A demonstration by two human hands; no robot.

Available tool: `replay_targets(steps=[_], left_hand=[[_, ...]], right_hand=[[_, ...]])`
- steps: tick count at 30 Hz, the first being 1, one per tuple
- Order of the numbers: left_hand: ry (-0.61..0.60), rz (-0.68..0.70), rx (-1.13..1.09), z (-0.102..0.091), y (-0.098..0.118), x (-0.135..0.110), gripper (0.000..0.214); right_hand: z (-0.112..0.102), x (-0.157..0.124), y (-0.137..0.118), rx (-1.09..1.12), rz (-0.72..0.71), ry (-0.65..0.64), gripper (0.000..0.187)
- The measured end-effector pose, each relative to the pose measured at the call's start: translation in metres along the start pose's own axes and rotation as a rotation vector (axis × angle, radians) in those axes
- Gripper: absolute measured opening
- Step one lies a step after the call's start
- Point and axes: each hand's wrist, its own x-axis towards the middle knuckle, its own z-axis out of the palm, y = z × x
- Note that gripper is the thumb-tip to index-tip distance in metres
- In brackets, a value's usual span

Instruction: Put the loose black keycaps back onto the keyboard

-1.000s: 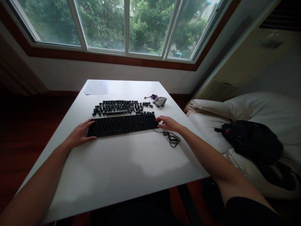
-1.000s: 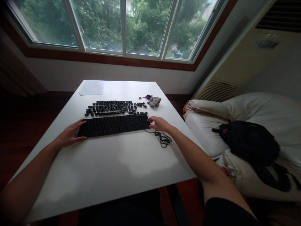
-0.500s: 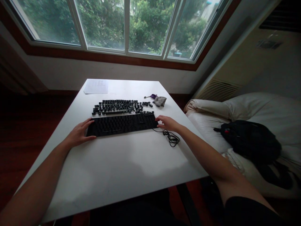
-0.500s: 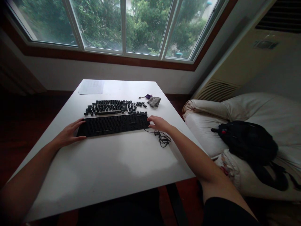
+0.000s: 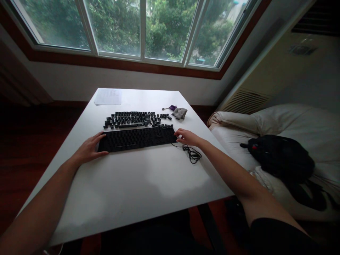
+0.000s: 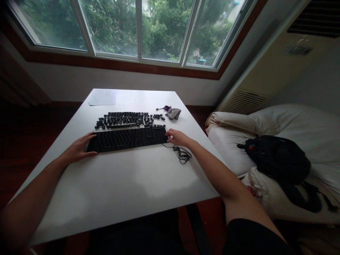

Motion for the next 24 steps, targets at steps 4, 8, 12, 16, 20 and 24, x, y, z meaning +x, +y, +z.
replay_targets(steps=[4,8,12,16,20,24], left_hand=[[0.01,-0.004,0.005,-0.001,0.0,-0.001,0.098],[0.005,-0.007,0.0,-0.003,0.001,-0.002,0.098],[0.0,-0.012,0.004,-0.003,0.001,-0.002,0.098],[0.004,-0.008,0.002,-0.002,0.0,-0.002,0.098],[0.003,-0.011,0.0,-0.002,0.001,-0.001,0.099],[0.006,-0.006,-0.002,-0.002,0.002,-0.001,0.097]], right_hand=[[0.011,-0.013,-0.002,0.08,0.048,0.119,0.037],[0.026,-0.03,0.002,0.251,0.164,0.3,0.044],[0.038,-0.041,0.0,0.249,0.222,0.399,0.035],[0.042,-0.046,-0.015,0.204,0.181,0.381,0.035],[0.039,-0.047,-0.024,0.1,0.125,0.318,0.032],[0.038,-0.045,-0.023,0.127,0.161,0.327,0.036]])
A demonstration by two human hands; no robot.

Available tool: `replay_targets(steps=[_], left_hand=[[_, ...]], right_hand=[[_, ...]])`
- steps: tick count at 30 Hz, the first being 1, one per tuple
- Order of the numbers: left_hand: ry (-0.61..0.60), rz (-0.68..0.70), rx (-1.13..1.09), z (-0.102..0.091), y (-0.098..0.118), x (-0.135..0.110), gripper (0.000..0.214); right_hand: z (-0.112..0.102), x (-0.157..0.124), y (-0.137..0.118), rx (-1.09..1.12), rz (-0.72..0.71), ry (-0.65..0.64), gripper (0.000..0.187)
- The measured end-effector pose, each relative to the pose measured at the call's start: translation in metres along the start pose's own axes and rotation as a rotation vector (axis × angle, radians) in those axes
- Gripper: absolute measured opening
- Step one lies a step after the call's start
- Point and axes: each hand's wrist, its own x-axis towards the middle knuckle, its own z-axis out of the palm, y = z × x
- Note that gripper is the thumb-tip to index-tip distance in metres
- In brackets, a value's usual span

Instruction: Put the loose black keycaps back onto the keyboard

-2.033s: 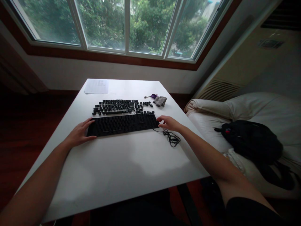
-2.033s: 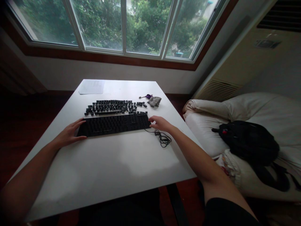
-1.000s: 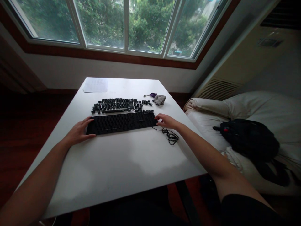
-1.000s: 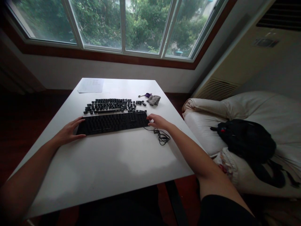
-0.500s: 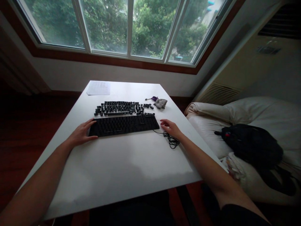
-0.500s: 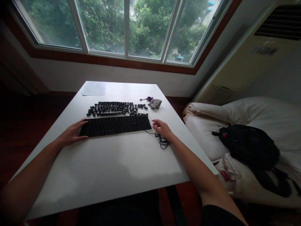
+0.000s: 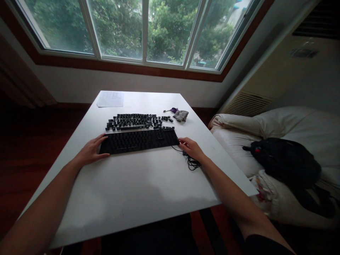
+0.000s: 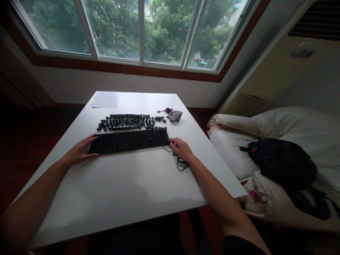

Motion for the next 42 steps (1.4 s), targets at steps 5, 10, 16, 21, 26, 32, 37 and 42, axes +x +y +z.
replay_targets(steps=[5,10,16,21,26,32,37,42], left_hand=[[-0.004,0.0,-0.001,0.0,0.0,0.001,0.097],[-0.007,-0.006,-0.008,0.001,-0.001,0.001,0.098],[-0.013,-0.007,-0.023,0.002,-0.006,0.003,0.098],[-0.011,0.0,-0.031,0.001,-0.007,0.003,0.098],[-0.013,-0.004,-0.027,-0.002,-0.006,0.003,0.098],[-0.015,-0.013,-0.012,0.0,-0.008,0.003,0.098],[-0.01,-0.01,0.001,0.001,-0.009,0.003,0.097],[-0.009,-0.005,0.0,0.0,-0.007,0.003,0.096]], right_hand=[[0.002,0.003,0.002,-0.001,-0.001,-0.009,0.034],[-0.001,0.006,0.003,0.013,-0.005,-0.018,0.032],[-0.011,0.044,0.01,-0.004,-0.01,0.038,0.031],[-0.011,0.101,0.019,-0.222,-0.054,0.041,0.021],[-0.003,0.138,0.033,-0.436,-0.068,-0.057,0.027],[0.007,0.147,0.042,-0.536,-0.06,-0.114,0.022],[0.006,0.137,0.041,-0.512,-0.028,-0.062,0.016],[-0.004,0.114,0.028,-0.365,-0.035,0.099,0.015]])
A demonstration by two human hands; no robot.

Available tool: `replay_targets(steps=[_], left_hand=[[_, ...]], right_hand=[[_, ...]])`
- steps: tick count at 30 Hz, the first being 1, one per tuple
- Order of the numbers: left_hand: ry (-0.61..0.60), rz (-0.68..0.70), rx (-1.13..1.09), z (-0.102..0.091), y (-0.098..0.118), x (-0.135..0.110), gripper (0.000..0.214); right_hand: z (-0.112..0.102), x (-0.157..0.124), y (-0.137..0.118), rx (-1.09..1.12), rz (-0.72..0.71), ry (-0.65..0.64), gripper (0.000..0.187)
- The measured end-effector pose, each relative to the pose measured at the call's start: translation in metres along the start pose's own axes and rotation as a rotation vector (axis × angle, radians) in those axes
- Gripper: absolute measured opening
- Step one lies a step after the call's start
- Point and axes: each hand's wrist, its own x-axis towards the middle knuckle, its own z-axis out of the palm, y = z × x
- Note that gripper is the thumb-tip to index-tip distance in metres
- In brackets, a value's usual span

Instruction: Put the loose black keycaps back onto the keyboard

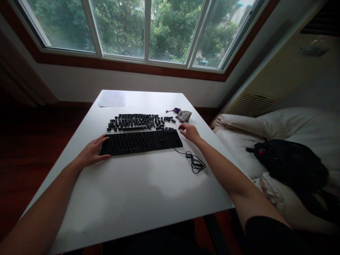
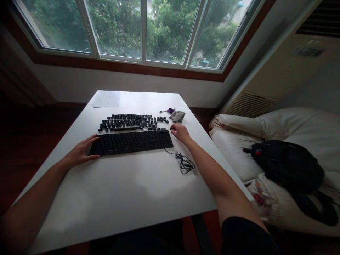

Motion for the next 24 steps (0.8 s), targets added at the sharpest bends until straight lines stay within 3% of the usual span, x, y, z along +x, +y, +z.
replay_targets(steps=[5,10,15,20,24], left_hand=[[0.008,0.006,-0.013,0.001,0.002,0.001,0.098],[0.011,0.004,-0.028,0.001,0.005,0.0,0.097],[0.007,-0.003,-0.03,0.001,0.007,0.0,0.097],[0.013,0.009,-0.045,0.001,0.006,0.001,0.097],[0.022,0.016,-0.053,0.001,0.006,0.001,0.096]], right_hand=[[-0.025,-0.03,-0.027,0.149,-0.086,0.084,0.019],[-0.039,-0.05,-0.046,0.236,-0.101,0.072,0.023],[-0.042,-0.058,-0.043,0.316,-0.104,-0.022,0.022],[-0.039,-0.059,-0.034,0.343,-0.245,-0.179,0.016],[-0.029,-0.059,-0.029,0.341,-0.234,-0.209,0.015]])
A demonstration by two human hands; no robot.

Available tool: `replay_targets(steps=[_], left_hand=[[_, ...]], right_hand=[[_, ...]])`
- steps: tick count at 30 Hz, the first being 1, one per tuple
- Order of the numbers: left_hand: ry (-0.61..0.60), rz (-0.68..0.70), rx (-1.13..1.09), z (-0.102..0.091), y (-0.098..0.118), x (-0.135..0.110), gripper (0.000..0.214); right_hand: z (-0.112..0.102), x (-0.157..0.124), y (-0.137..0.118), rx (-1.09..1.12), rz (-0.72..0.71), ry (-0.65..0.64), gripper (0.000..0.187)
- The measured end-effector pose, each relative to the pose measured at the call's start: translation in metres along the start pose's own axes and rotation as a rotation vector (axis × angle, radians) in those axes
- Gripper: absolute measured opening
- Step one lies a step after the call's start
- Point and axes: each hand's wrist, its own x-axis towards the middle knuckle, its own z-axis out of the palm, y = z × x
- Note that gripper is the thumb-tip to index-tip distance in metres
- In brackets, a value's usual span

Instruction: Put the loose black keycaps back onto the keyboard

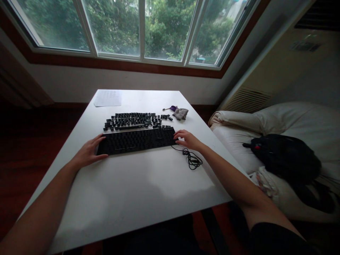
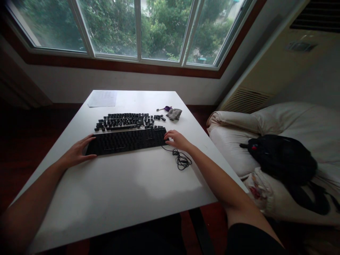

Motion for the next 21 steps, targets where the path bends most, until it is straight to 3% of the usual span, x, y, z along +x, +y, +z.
replay_targets(steps=[10,21], left_hand=[[-0.012,-0.01,0.012,0.001,-0.003,-0.001,0.097],[-0.023,-0.028,0.019,0.001,-0.001,-0.002,0.099]], right_hand=[[0.003,0.006,0.005,-0.07,0.013,-0.09,0.017],[0.009,0.002,-0.008,-0.241,-0.015,-0.068,0.023]])
